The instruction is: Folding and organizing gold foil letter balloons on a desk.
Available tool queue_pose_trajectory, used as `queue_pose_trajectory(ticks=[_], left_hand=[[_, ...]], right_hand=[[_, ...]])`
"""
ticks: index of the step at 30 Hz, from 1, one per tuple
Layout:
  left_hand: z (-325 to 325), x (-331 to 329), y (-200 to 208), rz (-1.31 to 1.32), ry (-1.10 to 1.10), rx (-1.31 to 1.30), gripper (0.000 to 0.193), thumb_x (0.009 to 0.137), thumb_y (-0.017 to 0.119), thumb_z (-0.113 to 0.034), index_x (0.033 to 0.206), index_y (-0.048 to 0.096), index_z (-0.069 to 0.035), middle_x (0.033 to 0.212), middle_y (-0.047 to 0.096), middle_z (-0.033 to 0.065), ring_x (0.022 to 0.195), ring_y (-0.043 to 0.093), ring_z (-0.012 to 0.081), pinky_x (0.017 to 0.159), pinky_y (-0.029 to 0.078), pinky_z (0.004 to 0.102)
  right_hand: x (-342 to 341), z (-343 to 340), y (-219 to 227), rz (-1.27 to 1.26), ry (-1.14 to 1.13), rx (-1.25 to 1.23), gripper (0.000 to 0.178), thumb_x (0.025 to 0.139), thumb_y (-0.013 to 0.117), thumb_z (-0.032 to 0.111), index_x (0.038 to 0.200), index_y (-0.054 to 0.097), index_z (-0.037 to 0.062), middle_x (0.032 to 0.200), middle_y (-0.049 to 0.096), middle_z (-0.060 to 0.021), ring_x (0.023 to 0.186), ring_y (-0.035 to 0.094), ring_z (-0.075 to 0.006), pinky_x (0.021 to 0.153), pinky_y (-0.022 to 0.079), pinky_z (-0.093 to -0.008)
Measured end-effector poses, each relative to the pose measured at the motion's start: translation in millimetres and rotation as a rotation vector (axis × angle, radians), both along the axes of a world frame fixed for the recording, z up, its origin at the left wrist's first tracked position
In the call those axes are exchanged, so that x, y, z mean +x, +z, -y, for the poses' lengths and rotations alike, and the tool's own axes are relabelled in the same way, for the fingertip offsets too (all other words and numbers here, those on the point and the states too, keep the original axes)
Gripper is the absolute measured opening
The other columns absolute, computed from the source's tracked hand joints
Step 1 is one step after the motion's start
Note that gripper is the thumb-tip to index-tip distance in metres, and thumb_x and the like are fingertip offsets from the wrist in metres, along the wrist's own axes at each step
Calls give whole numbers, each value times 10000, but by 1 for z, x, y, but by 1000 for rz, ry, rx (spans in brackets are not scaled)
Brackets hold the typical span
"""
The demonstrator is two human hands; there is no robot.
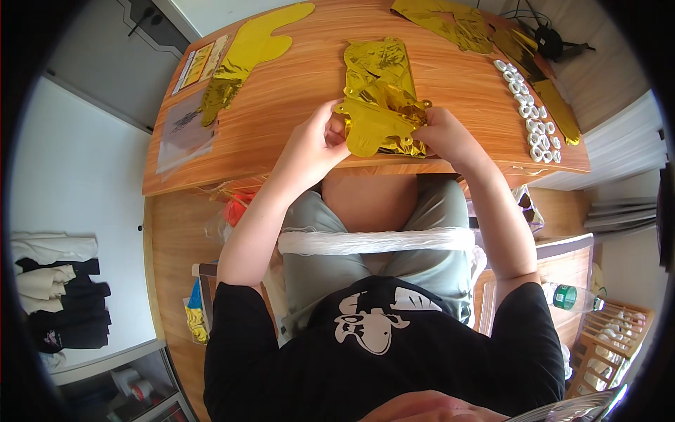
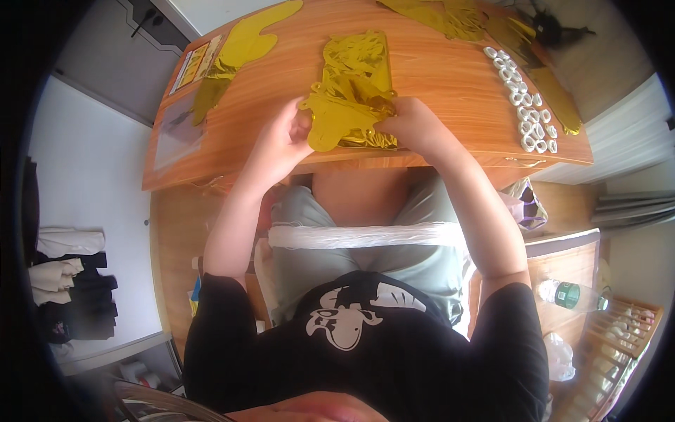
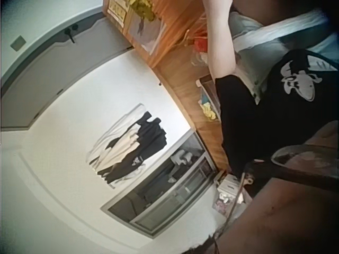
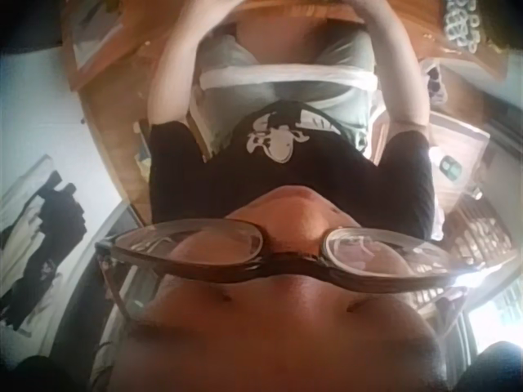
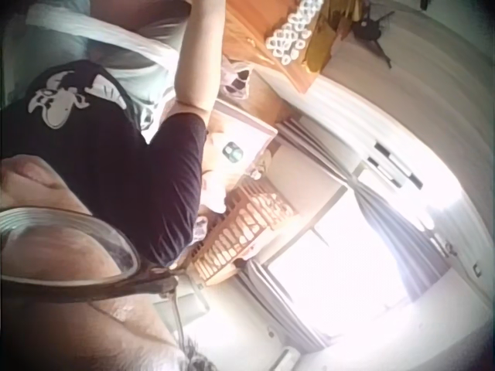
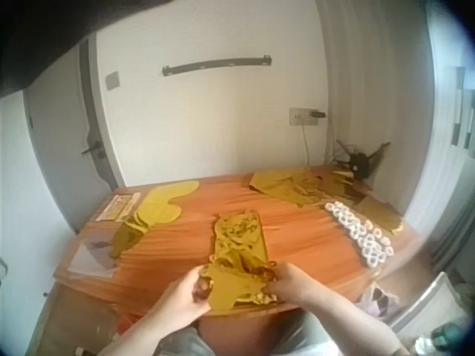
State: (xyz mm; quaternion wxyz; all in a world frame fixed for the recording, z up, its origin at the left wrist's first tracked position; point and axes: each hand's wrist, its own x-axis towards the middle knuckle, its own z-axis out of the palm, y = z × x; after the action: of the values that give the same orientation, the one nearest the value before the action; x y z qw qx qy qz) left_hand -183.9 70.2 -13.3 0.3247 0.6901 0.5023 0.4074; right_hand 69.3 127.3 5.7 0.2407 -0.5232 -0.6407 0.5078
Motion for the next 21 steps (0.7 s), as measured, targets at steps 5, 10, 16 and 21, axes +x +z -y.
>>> queue_pose_trajectory(ticks=[5,10,16,21], left_hand=[[8,-6,-9,-63,27,48,645,891,780,-121,1460,484,-49,917,710,90,786,704,170,724,569,306],[26,-9,-11,-398,61,199,672,853,816,-156,1451,513,-105,948,755,81,787,731,223,737,586,343],[36,-6,-28,-393,-18,647,469,733,745,36,1174,710,-120,1011,774,61,914,737,267,851,586,423],[35,-3,-30,-442,19,639,329,773,727,-15,1084,731,-122,996,771,60,897,731,295,849,581,436]], right_hand=[[5,8,-1,29,80,75,219,877,595,34,1057,652,-76,826,631,-14,700,577,-97,621,497,-272],[20,36,-49,-285,62,442,185,884,615,11,1040,685,-60,854,686,-35,729,613,-132,654,498,-288],[24,63,-34,-30,276,774,467,775,614,-129,1180,708,85,978,751,-146,884,750,-296,744,589,-355],[27,59,-35,111,183,622,348,811,706,-23,1154,692,32,910,731,-115,813,720,-217,753,545,-286]])
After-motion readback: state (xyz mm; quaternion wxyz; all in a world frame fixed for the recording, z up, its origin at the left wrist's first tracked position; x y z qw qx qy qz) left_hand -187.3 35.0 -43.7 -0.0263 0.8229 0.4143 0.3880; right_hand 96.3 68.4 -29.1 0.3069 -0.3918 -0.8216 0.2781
